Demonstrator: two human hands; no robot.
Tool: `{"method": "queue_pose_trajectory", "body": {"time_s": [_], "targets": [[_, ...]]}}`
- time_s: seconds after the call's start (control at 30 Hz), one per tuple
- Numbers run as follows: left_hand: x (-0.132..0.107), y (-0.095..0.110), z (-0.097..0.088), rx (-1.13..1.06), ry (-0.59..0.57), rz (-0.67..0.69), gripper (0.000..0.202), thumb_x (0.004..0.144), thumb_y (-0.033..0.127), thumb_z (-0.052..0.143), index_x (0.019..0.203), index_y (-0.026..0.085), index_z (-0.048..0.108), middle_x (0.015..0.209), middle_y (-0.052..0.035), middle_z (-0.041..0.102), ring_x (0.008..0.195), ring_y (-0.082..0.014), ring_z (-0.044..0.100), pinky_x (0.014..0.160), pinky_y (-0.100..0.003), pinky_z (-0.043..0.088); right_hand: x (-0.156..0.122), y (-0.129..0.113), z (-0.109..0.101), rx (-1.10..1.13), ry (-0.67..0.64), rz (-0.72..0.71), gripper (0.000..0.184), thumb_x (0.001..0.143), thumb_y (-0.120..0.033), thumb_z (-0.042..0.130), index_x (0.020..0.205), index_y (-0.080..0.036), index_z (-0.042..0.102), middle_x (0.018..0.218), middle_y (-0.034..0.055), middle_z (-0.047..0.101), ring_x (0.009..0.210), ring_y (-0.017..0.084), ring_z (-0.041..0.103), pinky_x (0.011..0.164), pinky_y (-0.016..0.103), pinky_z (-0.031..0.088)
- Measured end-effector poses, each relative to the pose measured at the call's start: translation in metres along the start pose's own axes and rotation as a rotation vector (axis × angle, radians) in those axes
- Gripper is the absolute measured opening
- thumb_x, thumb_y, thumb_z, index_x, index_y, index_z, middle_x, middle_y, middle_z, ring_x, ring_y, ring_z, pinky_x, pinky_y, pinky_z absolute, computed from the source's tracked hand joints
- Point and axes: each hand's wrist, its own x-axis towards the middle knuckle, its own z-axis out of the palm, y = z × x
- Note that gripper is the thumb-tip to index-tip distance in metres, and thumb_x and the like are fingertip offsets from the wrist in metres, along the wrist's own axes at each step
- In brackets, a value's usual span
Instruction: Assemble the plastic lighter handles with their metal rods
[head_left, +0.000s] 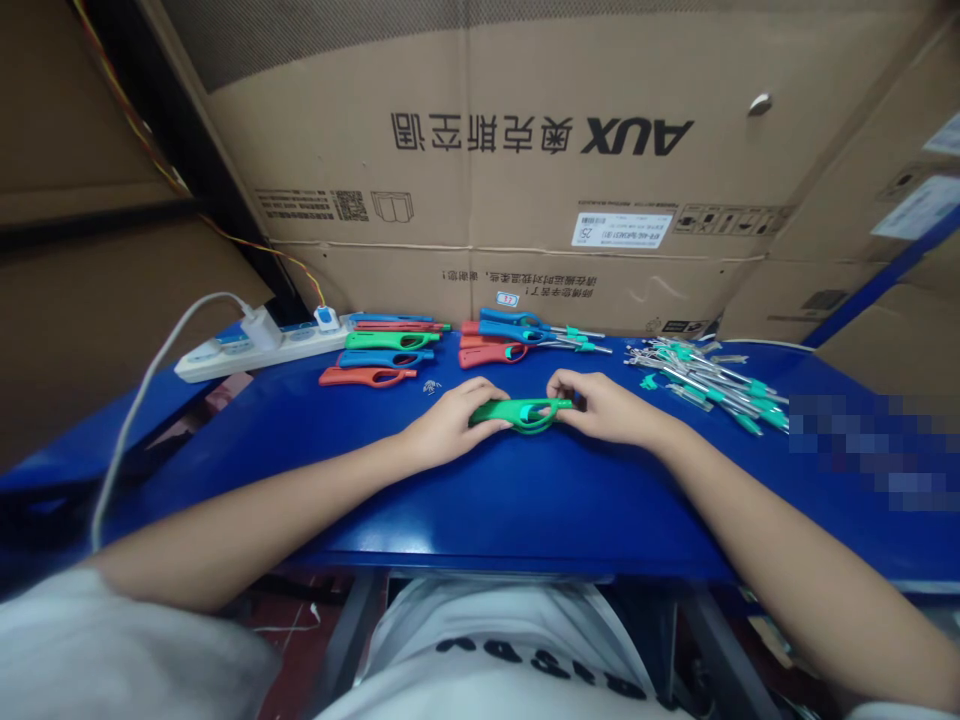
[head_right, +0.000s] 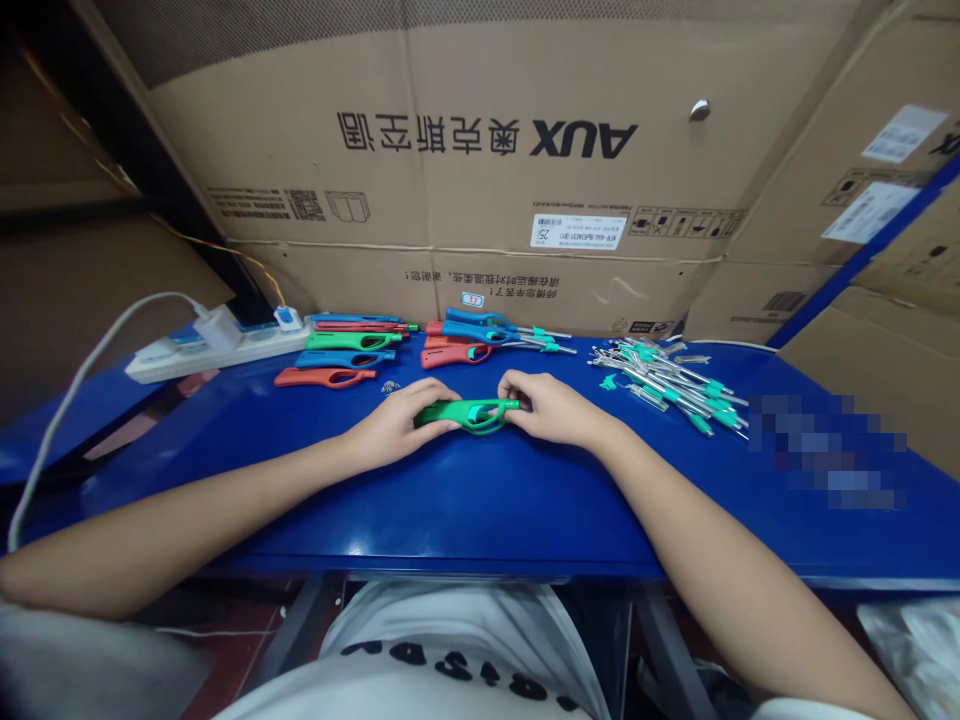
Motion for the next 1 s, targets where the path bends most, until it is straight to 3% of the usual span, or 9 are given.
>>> {"method": "queue_pose_trajectory", "body": {"time_s": [0.2, 0.33, 0.47, 0.57, 0.7, 0.87, 1.0], "targets": [[0.002, -0.003, 0.005, -0.147, 0.159, -0.094, 0.033, 0.094, 0.043, 0.06, 0.115, 0.018, 0.059, 0.115, -0.0099, 0.067, 0.106, -0.0235, 0.064, 0.094, -0.038, 0.051, 0.004, 0.001, 0.003, 0.106, -0.024, -0.026, 0.031, 0.098, -0.04, 0.046, 0.085, -0.018, 0.064, 0.081, 0.0028, 0.069, 0.073, 0.016, 0.059, 0.07, 0.027, 0.043], [0.006, -0.004, 0.001, -0.352, 0.294, -0.21, 0.033, 0.098, 0.048, 0.05, 0.11, 0.018, 0.056, 0.108, -0.0085, 0.068, 0.096, -0.0205, 0.066, 0.088, -0.036, 0.053, 0.004, 0.001, 0.005, -0.081, -0.021, -0.039, 0.031, 0.099, -0.038, 0.046, 0.083, -0.019, 0.065, 0.084, 0.0043, 0.07, 0.075, 0.017, 0.06, 0.068, 0.027, 0.04], [0.007, -0.009, -0.008, -0.33, 0.376, -0.286, 0.03, 0.098, 0.047, 0.045, 0.102, 0.019, 0.055, 0.098, -0.0052, 0.066, 0.085, -0.0164, 0.063, 0.084, -0.032, 0.052, 0.001, 0.005, 0.002, -0.269, 0.008, -0.027, 0.029, 0.1, -0.036, 0.045, 0.089, -0.021, 0.067, 0.095, 0.0071, 0.073, 0.084, 0.022, 0.063, 0.067, 0.029, 0.039], [0.005, -0.009, -0.01, -0.186, 0.28, -0.278, 0.038, 0.087, 0.045, 0.063, 0.113, 0.018, 0.054, 0.103, -0.005, 0.066, 0.089, -0.0193, 0.064, 0.082, -0.033, 0.052, -0.001, 0.006, -0.001, -0.292, 0.044, -0.063, 0.028, 0.101, -0.036, 0.044, 0.096, -0.021, 0.067, 0.101, 0.008, 0.073, 0.089, 0.023, 0.065, 0.071, 0.031, 0.042], [0.002, -0.007, -0.005, 0.043, 0.062, -0.162, 0.051, 0.077, 0.044, 0.075, 0.117, 0.018, 0.059, 0.112, -0.0075, 0.069, 0.1, -0.0255, 0.065, 0.089, -0.037, 0.051, -0.001, -0.001, -0.003, -0.258, 0.12, -0.136, 0.027, 0.101, -0.035, 0.044, 0.099, -0.021, 0.066, 0.101, 0.0087, 0.072, 0.09, 0.022, 0.066, 0.075, 0.032, 0.045], [0.004, -0.013, -0.004, 0.081, -0.023, -0.076, 0.024, 0.086, 0.04, 0.066, 0.093, 0.017, 0.067, 0.089, -0.0052, 0.068, 0.085, -0.0214, 0.064, 0.075, -0.031, 0.048, -0.003, -0.01, -0.003, -0.203, 0.179, -0.204, 0.025, 0.1, -0.036, 0.045, 0.098, -0.021, 0.065, 0.099, 0.0089, 0.072, 0.089, 0.021, 0.066, 0.078, 0.032, 0.047], [0.009, -0.017, -0.015, 0.088, -0.023, -0.088, 0.028, 0.087, 0.043, 0.064, 0.079, 0.016, 0.062, 0.08, -0.0031, 0.063, 0.078, -0.0186, 0.06, 0.07, -0.028, 0.044, -0.003, -0.002, -0.008, -0.21, 0.188, -0.2, 0.026, 0.099, -0.037, 0.047, 0.094, -0.021, 0.067, 0.095, 0.0088, 0.073, 0.086, 0.022, 0.065, 0.076, 0.033, 0.046]]}}
